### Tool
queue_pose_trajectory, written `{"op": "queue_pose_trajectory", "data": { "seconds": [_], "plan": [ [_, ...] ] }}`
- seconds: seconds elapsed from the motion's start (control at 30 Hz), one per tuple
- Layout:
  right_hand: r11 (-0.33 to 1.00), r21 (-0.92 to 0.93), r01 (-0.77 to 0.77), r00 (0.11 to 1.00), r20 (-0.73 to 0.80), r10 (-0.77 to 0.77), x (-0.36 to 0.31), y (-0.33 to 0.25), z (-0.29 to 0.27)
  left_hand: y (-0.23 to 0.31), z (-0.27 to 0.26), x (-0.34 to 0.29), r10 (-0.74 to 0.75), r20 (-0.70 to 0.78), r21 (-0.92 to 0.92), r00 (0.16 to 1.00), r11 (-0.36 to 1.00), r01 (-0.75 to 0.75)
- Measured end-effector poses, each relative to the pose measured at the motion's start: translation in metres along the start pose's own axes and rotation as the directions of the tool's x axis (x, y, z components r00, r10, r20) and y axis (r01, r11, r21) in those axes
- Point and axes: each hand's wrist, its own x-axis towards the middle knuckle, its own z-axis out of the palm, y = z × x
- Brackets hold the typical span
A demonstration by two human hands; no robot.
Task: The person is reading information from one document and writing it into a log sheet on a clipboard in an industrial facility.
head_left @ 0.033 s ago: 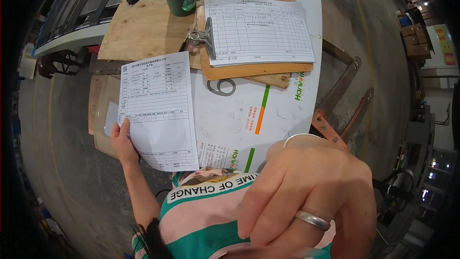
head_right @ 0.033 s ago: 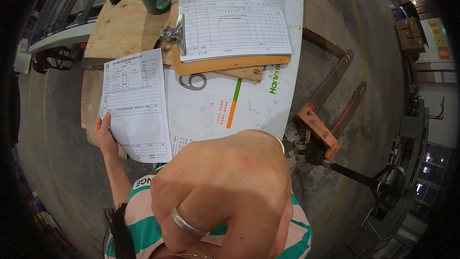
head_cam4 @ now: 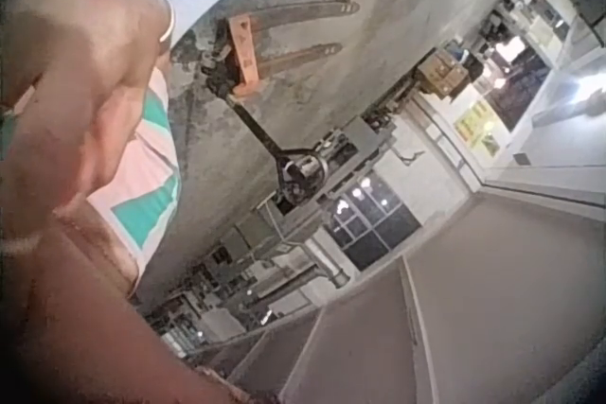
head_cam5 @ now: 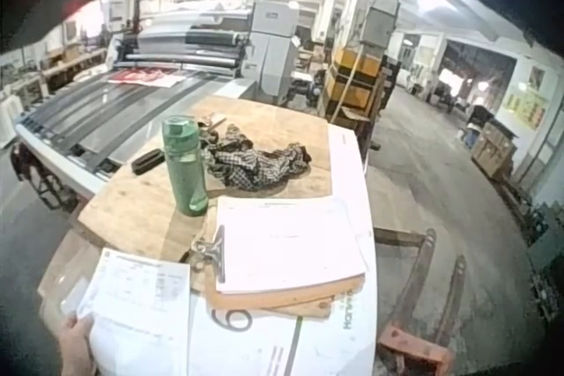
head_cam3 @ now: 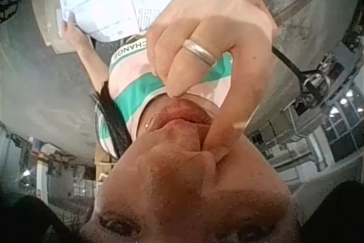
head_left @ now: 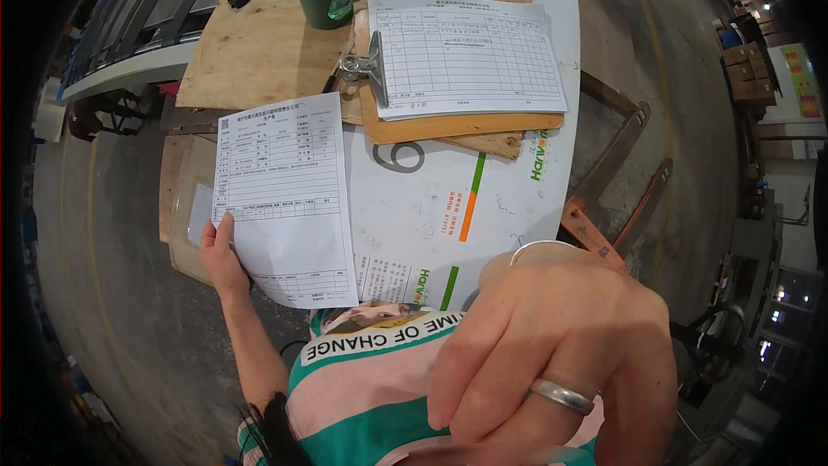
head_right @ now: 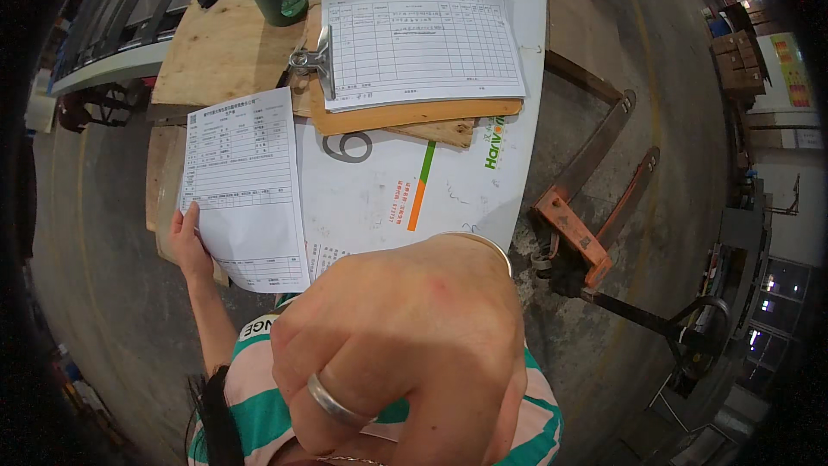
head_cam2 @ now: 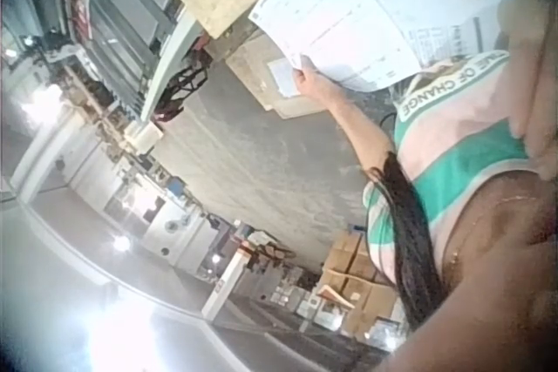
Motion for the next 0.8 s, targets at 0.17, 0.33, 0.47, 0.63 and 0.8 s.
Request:
{"op": "queue_pose_trajectory", "data": {
  "seconds": [0.17, 0.33, 0.47, 0.63, 0.8],
  "plan": [
    [0.999, 0.038, 0.018, 1.0, 0.022, -0.019, -0.003, 0.004, -0.001, 0.001, -0.001, -0.001, -0.007, -0.009, 0.024, 1.0, 1.0, 0.008],
    [0.998, 0.008, 0.055, 0.998, -0.013, -0.054, -0.002, 0.006, 0.0, -0.001, -0.003, 0.0, -0.003, 0.009, 0.025, 1.0, 1.0, 0.003],
    [0.997, 0.03, 0.075, 0.997, -0.003, -0.075, -0.002, 0.009, 0.0, -0.001, -0.002, 0.0, 0.008, 0.013, 0.011, 1.0, 1.0, -0.008],
    [0.987, 0.12, 0.105, 0.898, -0.438, -0.042, -0.011, 0.008, 0.03, 0.0, -0.002, 0.0, -0.001, 0.016, 0.0, 1.0, 1.0, 0.001],
    [0.992, -0.037, 0.117, 0.993, -0.031, -0.118, 0.0, 0.01, 0.002, 0.0, 0.0, -0.001, 0.005, 0.004, 0.005, 1.0, 1.0, -0.005]
  ]
}}
